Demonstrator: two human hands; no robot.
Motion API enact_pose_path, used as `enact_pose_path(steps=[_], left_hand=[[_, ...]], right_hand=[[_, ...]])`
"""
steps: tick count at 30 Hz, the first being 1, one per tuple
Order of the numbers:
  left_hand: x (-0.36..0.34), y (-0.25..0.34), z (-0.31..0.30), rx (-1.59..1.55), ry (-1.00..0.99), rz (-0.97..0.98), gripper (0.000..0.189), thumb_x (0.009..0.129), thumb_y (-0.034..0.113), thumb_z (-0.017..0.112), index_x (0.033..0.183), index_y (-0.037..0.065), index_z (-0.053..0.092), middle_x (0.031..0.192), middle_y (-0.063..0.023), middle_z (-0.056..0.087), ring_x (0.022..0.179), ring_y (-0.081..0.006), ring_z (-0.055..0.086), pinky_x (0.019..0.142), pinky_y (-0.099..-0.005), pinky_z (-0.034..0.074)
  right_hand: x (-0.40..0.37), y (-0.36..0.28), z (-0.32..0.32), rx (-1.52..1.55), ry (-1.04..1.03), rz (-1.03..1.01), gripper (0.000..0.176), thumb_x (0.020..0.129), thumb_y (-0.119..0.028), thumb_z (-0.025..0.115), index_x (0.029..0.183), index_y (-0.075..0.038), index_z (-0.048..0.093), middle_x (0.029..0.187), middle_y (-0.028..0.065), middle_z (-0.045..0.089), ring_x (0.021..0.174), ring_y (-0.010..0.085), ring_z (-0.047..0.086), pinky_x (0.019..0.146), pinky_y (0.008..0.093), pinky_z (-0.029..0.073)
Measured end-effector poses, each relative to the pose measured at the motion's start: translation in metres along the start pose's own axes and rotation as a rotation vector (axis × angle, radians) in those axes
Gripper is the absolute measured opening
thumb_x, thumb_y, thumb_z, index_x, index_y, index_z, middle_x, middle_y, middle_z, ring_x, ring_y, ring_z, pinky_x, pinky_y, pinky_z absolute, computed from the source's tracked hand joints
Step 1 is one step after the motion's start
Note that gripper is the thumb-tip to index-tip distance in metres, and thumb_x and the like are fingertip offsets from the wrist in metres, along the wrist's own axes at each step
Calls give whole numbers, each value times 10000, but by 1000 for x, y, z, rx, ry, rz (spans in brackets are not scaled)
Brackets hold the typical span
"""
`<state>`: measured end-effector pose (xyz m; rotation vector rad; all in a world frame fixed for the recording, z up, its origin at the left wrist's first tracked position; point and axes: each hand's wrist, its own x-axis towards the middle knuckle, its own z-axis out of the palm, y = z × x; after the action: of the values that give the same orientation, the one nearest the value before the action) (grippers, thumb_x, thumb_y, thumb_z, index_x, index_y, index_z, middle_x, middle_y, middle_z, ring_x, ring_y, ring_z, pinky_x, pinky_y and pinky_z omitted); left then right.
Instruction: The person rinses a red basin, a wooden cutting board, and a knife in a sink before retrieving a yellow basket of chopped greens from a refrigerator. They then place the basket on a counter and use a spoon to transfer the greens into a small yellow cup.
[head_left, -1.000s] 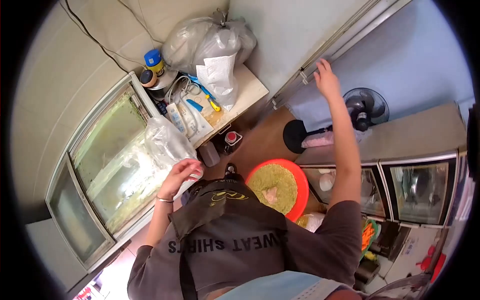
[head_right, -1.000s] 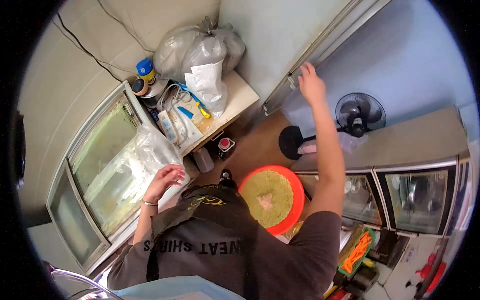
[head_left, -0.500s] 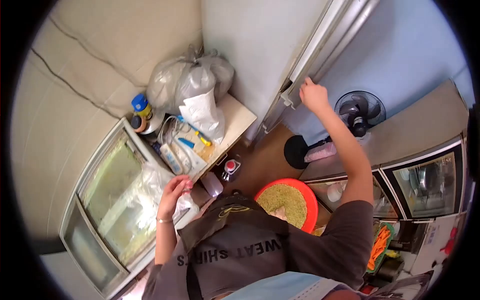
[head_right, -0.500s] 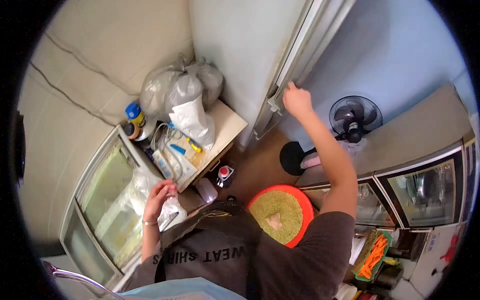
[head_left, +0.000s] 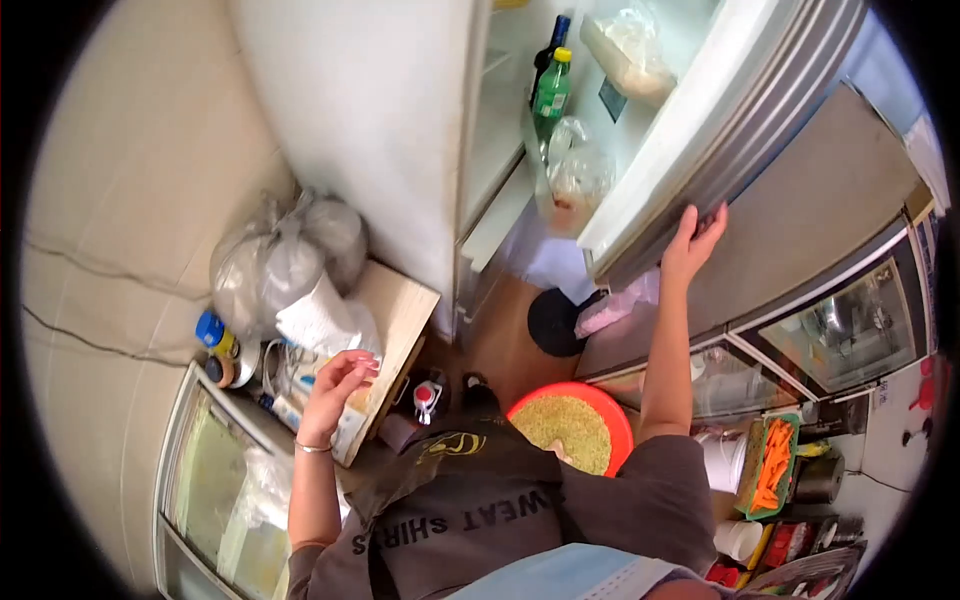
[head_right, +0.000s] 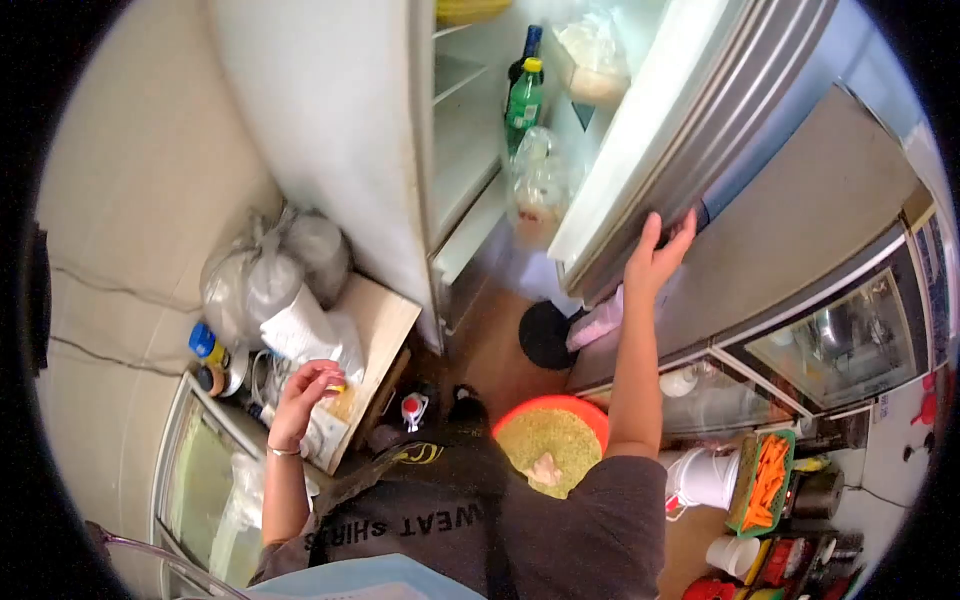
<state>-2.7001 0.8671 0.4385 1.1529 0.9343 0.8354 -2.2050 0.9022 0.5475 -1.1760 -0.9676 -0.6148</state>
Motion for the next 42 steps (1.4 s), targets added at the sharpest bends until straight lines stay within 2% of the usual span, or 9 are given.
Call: enact_pose_path(steps=[7,14,15,23,25,27,34,38,42], left_hand=[[172,65,123,89,-334,57,295,905,207,567,1135,24,545,1066,-62,609,981,-162,573,859,-297,450],[278,113,210,172,-514,127,324,898,163,585,1189,44,511,1140,-55,568,1012,-145,557,894,-290,440],[292,122,219,166,-487,193,342,895,163,592,1204,48,501,1163,-54,555,1022,-144,553,896,-293,442],[398,243,277,-54,-72,672,420,868,210,621,1219,46,459,1164,-46,527,1034,-133,510,912,-304,425],[436,265,277,-261,295,645,564,835,314,655,1259,53,390,1237,-69,443,1102,-183,445,952,-363,390],[470,290,261,-514,312,477,793,775,458,679,1353,86,283,1386,-116,296,1236,-275,330,1026,-450,302],[519,353,237,-827,273,197,909,737,578,633,1433,191,195,1489,-122,174,1345,-347,183,1086,-511,168],[541,354,227,-978,180,259,619,800,356,570,1332,138,339,1383,-132,375,1248,-348,368,1067,-497,228],[536,341,242,-888,351,296,360,780,124,514,1123,62,425,1172,-147,485,1058,-302,510,885,-428,460]], right_hand=[[33,107,-20,-34,19,178,375,957,-271,432,1138,57,446,1038,139,540,908,206,503,823,325,410],[74,239,-64,-236,99,348,342,946,-276,459,1093,33,480,1027,107,531,937,194,488,845,320,406],[80,252,-59,148,160,445,356,952,-272,445,1102,50,470,1054,134,537,975,210,494,870,339,416],[109,275,-53,145,165,386,492,983,-308,387,1282,83,385,1268,186,453,1097,243,459,947,350,368],[110,282,-53,136,170,361,500,982,-319,393,1272,89,392,1258,190,460,1089,242,465,940,348,374],[109,287,-51,130,187,385,503,982,-323,395,1265,92,395,1252,191,464,1084,241,467,936,346,376],[110,280,-48,55,241,425,561,981,-320,404,1315,125,335,1295,235,437,1120,258,466,964,341,360],[111,276,-47,51,225,429,562,981,-326,401,1310,125,342,1293,236,437,1118,262,468,962,344,363],[109,284,-51,16,197,379,538,982,-334,393,1273,117,380,1244,224,470,1081,261,479,943,351,376]])
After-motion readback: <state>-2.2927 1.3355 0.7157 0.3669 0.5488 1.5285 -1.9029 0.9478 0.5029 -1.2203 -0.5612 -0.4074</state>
